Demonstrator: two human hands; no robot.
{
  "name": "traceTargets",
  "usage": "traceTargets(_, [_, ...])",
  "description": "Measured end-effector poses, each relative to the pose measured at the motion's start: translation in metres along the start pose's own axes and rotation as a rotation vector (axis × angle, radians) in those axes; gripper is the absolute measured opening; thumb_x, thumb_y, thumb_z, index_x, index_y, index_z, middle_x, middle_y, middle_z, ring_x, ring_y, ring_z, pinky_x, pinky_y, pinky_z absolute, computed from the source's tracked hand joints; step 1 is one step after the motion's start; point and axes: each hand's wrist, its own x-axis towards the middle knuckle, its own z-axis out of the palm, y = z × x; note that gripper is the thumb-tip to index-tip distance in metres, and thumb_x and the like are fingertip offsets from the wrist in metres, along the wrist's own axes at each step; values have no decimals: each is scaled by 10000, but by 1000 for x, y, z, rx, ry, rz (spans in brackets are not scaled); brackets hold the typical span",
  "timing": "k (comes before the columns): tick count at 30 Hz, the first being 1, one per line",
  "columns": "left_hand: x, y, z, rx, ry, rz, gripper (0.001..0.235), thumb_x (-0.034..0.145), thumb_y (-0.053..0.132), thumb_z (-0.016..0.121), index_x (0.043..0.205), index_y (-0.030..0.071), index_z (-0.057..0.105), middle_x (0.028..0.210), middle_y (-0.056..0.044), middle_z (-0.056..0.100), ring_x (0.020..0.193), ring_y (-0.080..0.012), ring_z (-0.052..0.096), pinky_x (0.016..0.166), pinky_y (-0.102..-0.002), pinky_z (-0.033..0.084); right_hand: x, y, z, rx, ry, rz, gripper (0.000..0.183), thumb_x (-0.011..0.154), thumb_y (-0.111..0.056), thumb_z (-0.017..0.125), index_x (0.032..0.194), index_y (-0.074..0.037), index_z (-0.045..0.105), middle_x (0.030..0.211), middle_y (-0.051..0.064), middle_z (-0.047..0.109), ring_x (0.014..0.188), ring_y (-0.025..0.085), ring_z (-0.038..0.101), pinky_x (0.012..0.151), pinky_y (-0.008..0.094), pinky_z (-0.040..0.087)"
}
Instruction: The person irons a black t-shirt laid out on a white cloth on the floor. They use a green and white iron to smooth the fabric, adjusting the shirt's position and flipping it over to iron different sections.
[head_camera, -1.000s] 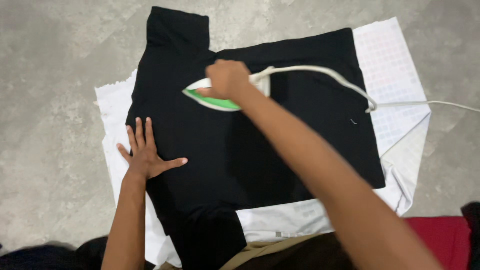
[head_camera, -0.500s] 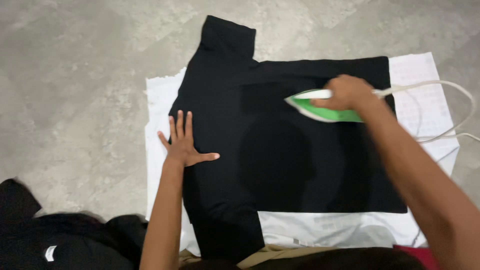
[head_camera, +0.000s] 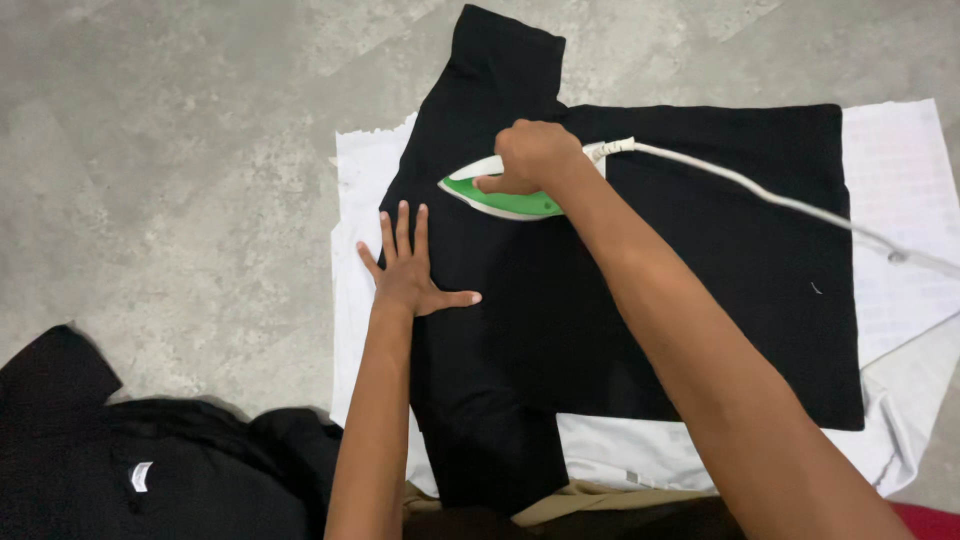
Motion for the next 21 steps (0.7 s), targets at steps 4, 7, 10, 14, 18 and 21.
traceTargets(4, [0,0,1,-5,15,8,1651,512,935,784,1695,272,-158,1766,-44,-232,1614,-333,-214,1222,-754,-41,-13,-14,-15,33,103,64,810,915,-795,583,1024,-22,800,906,217,780,887,399,779,786,573,625])
traceTargets(7, [-1,-1,-1,-32,-4,5,1648,514,927,790,1697,268,-149,1764,-57,-239,1609,-335,-229,1223,-754,-48,-11,-16,-16,87,14,83,739,927,-707,615,1095,-10,791,1007,228,785,968,433,763,849,609,608])
traceTargets(10, [-1,0,-1,-30,-6,9,1660,505,910,807,1697,267,-155,1760,-69,-247,1611,-341,-224,1214,-763,-59,-7,-12,-16,29,3,-14,729,897,-721,618,1115,-50,802,1034,196,789,991,418,762,861,596,607])
traceTargets(14, [0,3,-1,4,16,10,1658,514,864,840,1696,256,-152,1762,-78,-228,1621,-348,-186,1213,-772,-34,-3,-7,-7,125,86,45,641,873,-703,633,1091,-121,795,1055,151,778,1031,403,749,854,604,600])
traceTargets(18, [0,6,-2,0,19,-29,1663,483,852,849,1690,288,-147,1764,-48,-226,1621,-327,-197,1225,-752,-59,-21,4,12,95,174,-71,566,859,-641,677,993,-110,816,899,147,788,890,381,776,785,556,627])
traceTargets(21, [-1,5,-3,6,10,-45,1648,489,835,853,1690,300,-140,1767,-40,-220,1622,-323,-190,1229,-755,-41,-54,43,22,148,169,-19,636,858,-681,640,988,-80,803,905,164,787,887,394,777,751,566,623])
